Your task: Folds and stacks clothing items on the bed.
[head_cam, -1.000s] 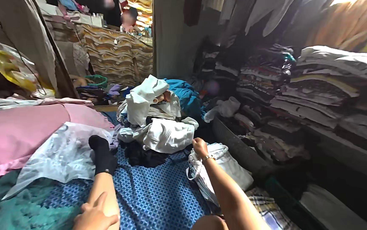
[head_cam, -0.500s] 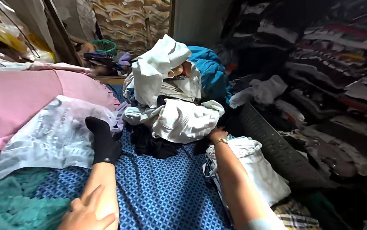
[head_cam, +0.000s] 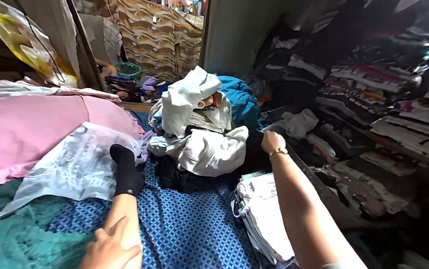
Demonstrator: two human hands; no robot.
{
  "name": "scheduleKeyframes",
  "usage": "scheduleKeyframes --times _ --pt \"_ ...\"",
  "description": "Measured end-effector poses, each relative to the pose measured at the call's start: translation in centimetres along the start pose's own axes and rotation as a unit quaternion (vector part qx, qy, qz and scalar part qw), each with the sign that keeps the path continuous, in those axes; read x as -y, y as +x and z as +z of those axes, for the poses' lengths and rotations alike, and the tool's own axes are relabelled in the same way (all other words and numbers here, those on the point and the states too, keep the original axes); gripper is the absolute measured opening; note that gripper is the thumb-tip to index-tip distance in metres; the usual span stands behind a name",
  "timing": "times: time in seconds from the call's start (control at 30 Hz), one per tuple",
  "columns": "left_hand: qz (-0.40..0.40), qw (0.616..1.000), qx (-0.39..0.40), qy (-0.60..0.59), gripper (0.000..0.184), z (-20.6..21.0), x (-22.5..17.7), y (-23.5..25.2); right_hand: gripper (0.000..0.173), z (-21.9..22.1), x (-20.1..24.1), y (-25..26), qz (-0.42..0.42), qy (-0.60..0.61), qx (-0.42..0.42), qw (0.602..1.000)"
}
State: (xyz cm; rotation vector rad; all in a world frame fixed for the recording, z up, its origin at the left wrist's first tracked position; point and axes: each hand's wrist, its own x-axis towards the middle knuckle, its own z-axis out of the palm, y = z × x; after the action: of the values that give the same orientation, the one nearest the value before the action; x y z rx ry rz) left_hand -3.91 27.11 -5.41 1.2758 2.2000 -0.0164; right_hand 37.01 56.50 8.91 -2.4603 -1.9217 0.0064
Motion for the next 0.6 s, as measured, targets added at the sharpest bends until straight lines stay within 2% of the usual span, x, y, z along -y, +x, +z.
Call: scheduleKeyframes --times 0.17,0.3,0.37,0.4,0.43,0.5,0.57,0.6 --pt "-0.004 1.0 -0.011 0.019 0.107 0.6 -1.0 0.0 0.025 -11.6 1.1 -2.8 -0.078 -0.097 -0.015 0.992" --pt "0.012 0.998 -0.043 0.042 0.108 1.2 -1.3 -0.4 0.03 -20.0 1.6 -7.6 -0.122 -0.116 -0.049 0.985" --pt "0.051 0.995 -0.08 0.014 0.105 1.8 -1.3 -1.0 0.03 -23.5 1.9 -10.4 -0.155 -0.103 -0.07 0.98" --pt "0.087 0.991 -0.096 0.015 0.098 2.3 -1.3 -1.4 0.029 -24.8 2.3 -12.1 -0.174 -0.097 -0.074 0.977" --pt "0.144 0.985 -0.092 0.019 0.084 2.7 -1.4 -2.1 0.027 -25.8 2.9 -13.8 -0.197 -0.093 -0.076 0.973" --pt "0.265 0.964 0.01 -0.032 0.052 2.3 -3.0 -5.4 0.022 -26.9 4.7 -17.1 -0.255 -0.09 -0.078 0.96" --pt "0.336 0.915 0.128 -0.182 0.042 1.5 -5.7 -9.8 0.023 -26.9 7.3 -20.4 -0.3 -0.065 -0.079 0.948" --pt "0.349 0.874 0.19 -0.278 0.044 1.2 -6.9 -11.7 0.023 -26.7 8.9 -22.1 -0.314 -0.058 -0.076 0.944"
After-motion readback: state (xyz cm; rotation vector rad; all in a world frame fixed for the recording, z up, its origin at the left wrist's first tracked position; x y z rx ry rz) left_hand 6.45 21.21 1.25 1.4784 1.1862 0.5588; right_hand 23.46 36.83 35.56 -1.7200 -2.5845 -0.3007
